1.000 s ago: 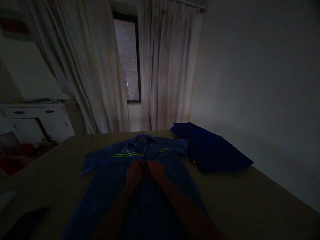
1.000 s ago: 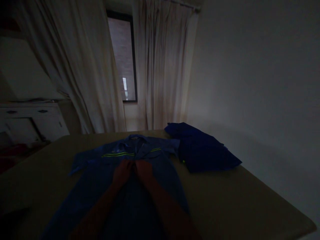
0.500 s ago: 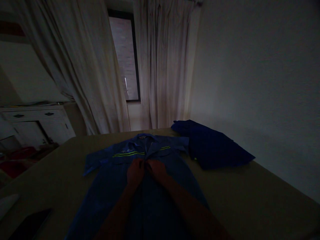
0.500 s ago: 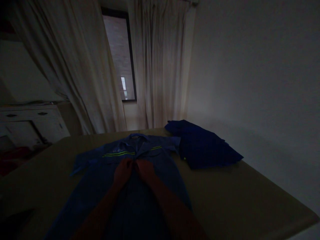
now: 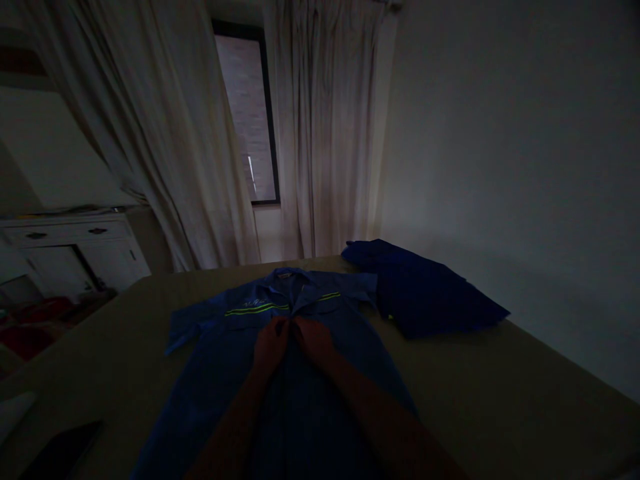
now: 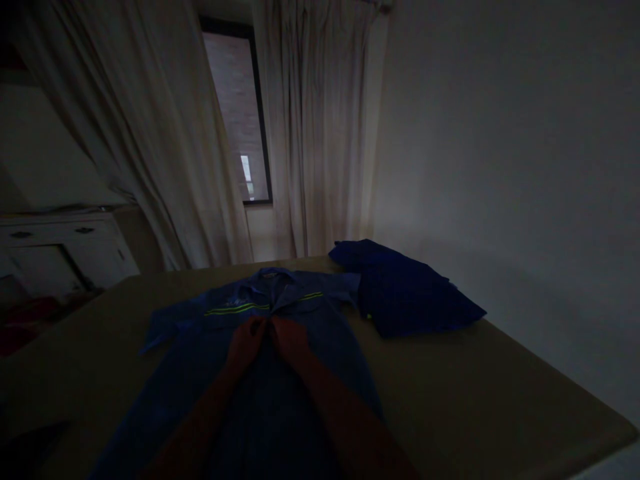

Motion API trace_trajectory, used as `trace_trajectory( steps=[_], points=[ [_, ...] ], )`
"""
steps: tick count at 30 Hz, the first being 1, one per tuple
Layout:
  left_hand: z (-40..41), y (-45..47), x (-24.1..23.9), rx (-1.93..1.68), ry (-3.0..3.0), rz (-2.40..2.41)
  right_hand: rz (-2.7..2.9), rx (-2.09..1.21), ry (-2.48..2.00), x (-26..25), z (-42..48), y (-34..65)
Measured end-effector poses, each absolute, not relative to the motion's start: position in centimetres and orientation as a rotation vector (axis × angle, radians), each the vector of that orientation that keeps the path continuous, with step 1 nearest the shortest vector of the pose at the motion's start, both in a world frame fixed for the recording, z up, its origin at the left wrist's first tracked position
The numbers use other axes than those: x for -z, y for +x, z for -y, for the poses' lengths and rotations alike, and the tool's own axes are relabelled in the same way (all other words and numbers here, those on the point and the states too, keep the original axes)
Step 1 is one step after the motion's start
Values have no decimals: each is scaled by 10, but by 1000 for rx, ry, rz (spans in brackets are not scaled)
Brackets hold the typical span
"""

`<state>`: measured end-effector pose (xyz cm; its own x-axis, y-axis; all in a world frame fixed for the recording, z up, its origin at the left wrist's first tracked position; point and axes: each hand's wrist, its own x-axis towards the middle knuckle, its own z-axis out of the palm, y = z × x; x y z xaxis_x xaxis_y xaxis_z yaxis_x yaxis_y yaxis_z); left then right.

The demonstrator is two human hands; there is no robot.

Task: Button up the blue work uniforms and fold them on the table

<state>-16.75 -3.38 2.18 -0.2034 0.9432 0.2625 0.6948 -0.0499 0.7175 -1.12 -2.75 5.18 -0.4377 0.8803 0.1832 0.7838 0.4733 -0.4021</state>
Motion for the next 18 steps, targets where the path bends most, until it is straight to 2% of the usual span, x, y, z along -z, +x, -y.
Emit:
trace_trajectory(
  steps=[18],
  points=[
    [36, -168, -23, -1248, 1803, -1810, 2324, -324, -1369, -42, 23, -11]
  ],
)
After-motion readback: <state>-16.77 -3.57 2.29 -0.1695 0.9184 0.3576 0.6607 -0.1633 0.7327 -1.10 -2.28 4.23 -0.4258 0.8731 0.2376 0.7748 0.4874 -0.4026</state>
